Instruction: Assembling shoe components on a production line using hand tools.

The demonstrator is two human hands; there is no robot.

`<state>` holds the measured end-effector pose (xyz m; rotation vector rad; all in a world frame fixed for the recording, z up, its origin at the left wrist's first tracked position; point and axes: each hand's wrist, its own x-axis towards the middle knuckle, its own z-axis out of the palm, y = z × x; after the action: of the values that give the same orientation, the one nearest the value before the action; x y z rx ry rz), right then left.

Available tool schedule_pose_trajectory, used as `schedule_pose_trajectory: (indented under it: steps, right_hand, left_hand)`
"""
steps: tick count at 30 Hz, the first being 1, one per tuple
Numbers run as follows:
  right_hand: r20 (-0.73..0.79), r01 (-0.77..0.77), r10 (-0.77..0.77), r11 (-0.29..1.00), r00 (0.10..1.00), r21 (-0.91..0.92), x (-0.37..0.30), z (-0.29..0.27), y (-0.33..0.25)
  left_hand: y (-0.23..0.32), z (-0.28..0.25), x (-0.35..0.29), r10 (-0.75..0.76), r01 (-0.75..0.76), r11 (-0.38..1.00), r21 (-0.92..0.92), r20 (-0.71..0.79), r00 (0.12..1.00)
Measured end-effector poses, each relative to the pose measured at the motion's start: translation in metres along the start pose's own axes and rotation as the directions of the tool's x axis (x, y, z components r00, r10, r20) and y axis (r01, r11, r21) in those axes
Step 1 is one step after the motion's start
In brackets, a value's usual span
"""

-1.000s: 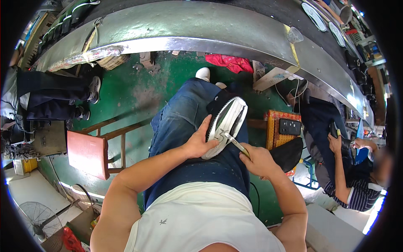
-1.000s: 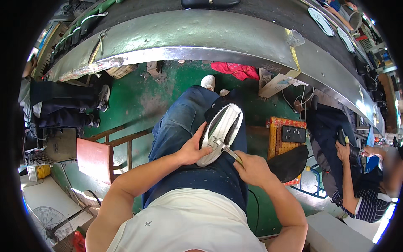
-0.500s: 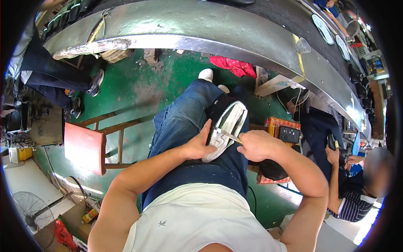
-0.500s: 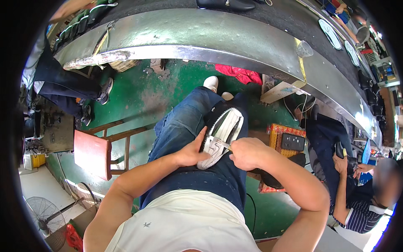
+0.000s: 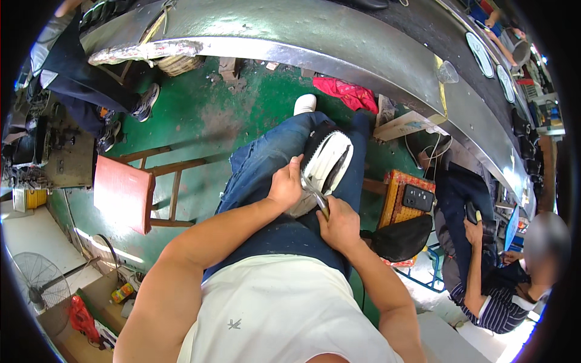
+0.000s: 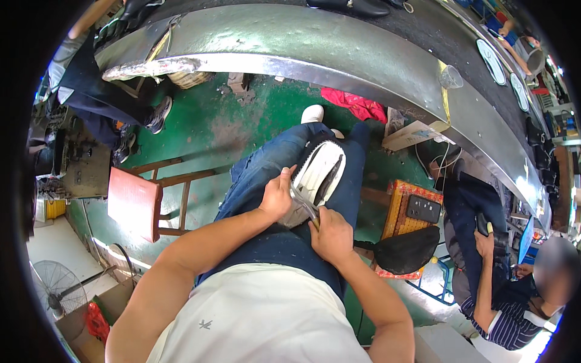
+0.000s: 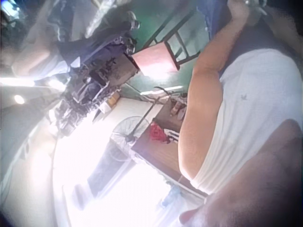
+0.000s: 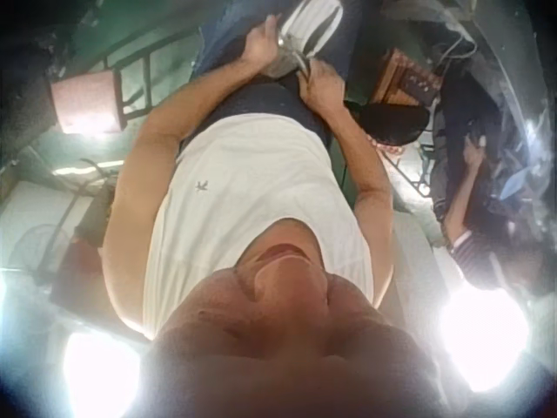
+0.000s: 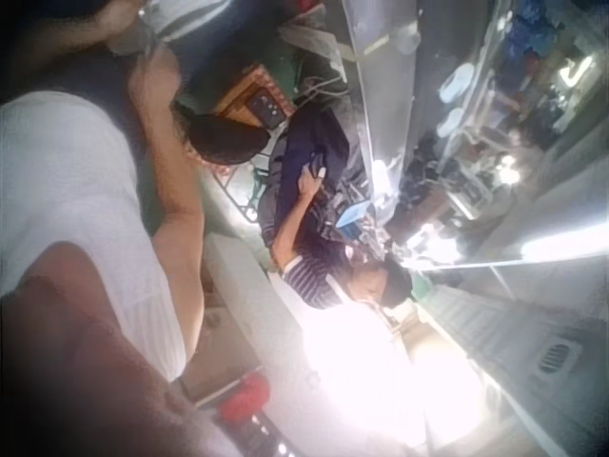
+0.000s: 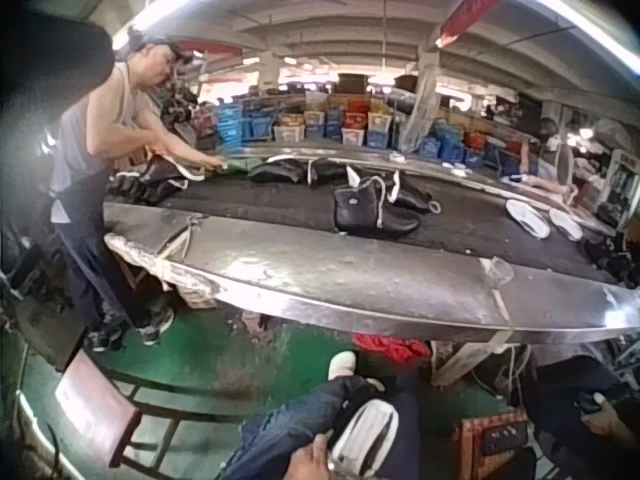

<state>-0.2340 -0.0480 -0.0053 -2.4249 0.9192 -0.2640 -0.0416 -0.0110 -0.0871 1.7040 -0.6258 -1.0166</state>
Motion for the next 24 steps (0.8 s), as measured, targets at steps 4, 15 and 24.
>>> schedule_pose_trajectory:
  steps: [4,15,24]
  right_hand:
    - [0.385,-0.105,0.119,0.993,0.915,-0.058,0.008,-0.059,0.000]
    - [0.037,-0.041,0.046,0.989,0.998,-0.145,0.020,-0.024,0.050]
    - [0.354,-0.159,0.128,0.986,0.927,0.059,0.029,-0.049,0.089]
  left_hand:
    - [0.018,0.001,-0.008,0.149,-0.137,0.954,0.265,-0.022,0.989]
    - [0.018,0.001,-0.017,0.332,-0.336,0.898,0.283,0.063,0.941]
    - [0.048,-0.013,-0.013,0.194,-0.499,0.604,0.622,0.492,0.849]
